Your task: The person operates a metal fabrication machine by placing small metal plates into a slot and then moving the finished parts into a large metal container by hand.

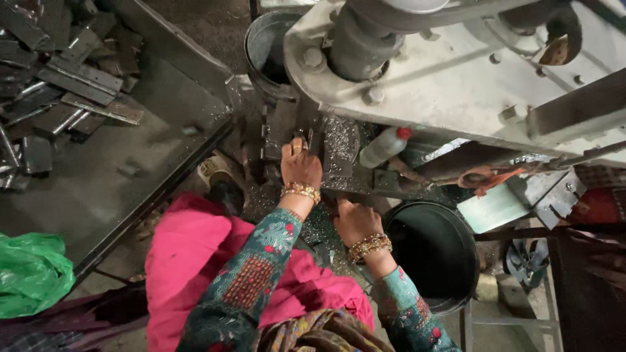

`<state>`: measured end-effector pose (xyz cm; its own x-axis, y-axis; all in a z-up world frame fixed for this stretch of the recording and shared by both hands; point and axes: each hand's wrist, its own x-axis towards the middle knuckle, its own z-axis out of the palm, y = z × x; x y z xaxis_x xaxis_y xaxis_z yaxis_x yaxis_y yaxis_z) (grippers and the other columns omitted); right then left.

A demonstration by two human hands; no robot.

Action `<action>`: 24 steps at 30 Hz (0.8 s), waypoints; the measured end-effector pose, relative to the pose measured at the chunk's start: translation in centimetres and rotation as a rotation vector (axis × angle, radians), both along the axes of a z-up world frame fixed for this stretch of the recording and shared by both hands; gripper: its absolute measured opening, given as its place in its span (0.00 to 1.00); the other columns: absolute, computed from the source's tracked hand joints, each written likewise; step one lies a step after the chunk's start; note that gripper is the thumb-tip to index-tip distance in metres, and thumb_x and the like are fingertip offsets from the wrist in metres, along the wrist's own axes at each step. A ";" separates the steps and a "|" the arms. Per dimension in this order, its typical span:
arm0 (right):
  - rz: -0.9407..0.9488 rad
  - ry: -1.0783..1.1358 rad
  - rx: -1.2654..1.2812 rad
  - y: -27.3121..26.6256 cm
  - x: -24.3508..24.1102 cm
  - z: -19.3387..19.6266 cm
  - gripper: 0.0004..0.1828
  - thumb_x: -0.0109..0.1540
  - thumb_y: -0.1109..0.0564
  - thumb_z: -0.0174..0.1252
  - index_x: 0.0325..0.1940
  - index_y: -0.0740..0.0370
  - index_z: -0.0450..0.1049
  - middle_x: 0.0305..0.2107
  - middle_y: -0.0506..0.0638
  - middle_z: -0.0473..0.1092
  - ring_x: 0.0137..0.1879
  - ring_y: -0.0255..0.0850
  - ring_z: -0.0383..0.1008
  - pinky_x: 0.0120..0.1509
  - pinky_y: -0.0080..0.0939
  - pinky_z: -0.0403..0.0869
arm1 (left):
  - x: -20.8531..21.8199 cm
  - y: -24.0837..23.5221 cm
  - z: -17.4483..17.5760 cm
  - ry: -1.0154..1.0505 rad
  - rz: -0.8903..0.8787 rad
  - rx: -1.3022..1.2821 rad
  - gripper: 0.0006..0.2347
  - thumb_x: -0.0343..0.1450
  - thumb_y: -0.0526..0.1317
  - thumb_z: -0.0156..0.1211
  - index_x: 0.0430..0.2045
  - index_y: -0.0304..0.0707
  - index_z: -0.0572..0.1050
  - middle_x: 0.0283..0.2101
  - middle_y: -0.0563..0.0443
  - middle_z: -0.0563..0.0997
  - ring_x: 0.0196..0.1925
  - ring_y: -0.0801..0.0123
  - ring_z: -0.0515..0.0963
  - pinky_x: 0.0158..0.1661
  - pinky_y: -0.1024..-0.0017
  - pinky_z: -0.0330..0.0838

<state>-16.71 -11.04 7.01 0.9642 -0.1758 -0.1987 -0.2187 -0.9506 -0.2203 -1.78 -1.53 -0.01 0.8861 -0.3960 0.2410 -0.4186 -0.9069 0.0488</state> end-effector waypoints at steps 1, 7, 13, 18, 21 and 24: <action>0.019 -0.044 -0.008 -0.3 -0.1 -0.6 0.24 0.55 0.51 0.63 0.52 0.59 0.71 0.39 0.64 0.76 0.48 0.66 0.76 0.51 0.64 0.75 | 0.2 0.0 0.4 0.038 -0.003 0.029 0.10 0.71 0.41 0.56 0.34 0.45 0.86 0.44 0.54 0.85 0.59 0.65 0.71 0.53 0.61 0.61; -0.014 -0.352 0.180 -1.6 -7.0 -13.5 0.25 0.58 0.47 0.63 0.56 0.57 0.72 0.34 0.61 0.77 0.37 0.60 0.78 0.38 0.58 0.76 | 0.2 1.5 2.3 0.177 -0.053 0.124 0.10 0.70 0.42 0.55 0.32 0.45 0.86 0.49 0.56 0.83 0.61 0.66 0.69 0.54 0.62 0.60; -0.108 -0.092 0.003 -1.0 -7.7 -16.4 0.13 0.60 0.46 0.59 0.41 0.54 0.74 0.32 0.57 0.77 0.38 0.60 0.79 0.40 0.60 0.77 | -1.2 3.8 -2.8 0.092 -0.055 0.083 0.11 0.72 0.41 0.52 0.39 0.45 0.84 0.50 0.56 0.82 0.60 0.68 0.69 0.53 0.61 0.59; 0.009 -0.119 -0.033 -2.7 -1.9 -7.0 0.17 0.61 0.44 0.59 0.43 0.59 0.74 0.29 0.60 0.76 0.37 0.62 0.78 0.40 0.61 0.76 | 1.1 1.9 -2.6 0.036 -0.146 0.257 0.11 0.70 0.43 0.54 0.31 0.49 0.86 0.47 0.57 0.84 0.59 0.63 0.70 0.52 0.60 0.60; -0.083 -0.101 -0.062 -2.3 -2.9 -9.4 0.19 0.60 0.42 0.59 0.45 0.57 0.76 0.30 0.61 0.76 0.36 0.60 0.79 0.40 0.60 0.77 | 0.2 0.0 -1.9 -0.053 -0.140 0.241 0.10 0.69 0.43 0.55 0.29 0.47 0.86 0.42 0.56 0.85 0.60 0.61 0.70 0.54 0.59 0.59; -0.114 -0.074 -0.145 -0.7 -6.8 -13.2 0.24 0.64 0.37 0.57 0.49 0.58 0.74 0.29 0.62 0.75 0.33 0.58 0.79 0.38 0.58 0.78 | -0.6 0.1 -1.7 0.014 -0.148 0.339 0.10 0.72 0.41 0.54 0.29 0.47 0.86 0.39 0.52 0.86 0.55 0.57 0.72 0.52 0.57 0.59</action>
<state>-23.54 -11.70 -6.23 0.9474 -0.3061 -0.0933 -0.3149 -0.9436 -0.1025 -2.41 -1.41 -1.73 0.8154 -0.5756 0.0624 -0.5481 -0.8021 -0.2372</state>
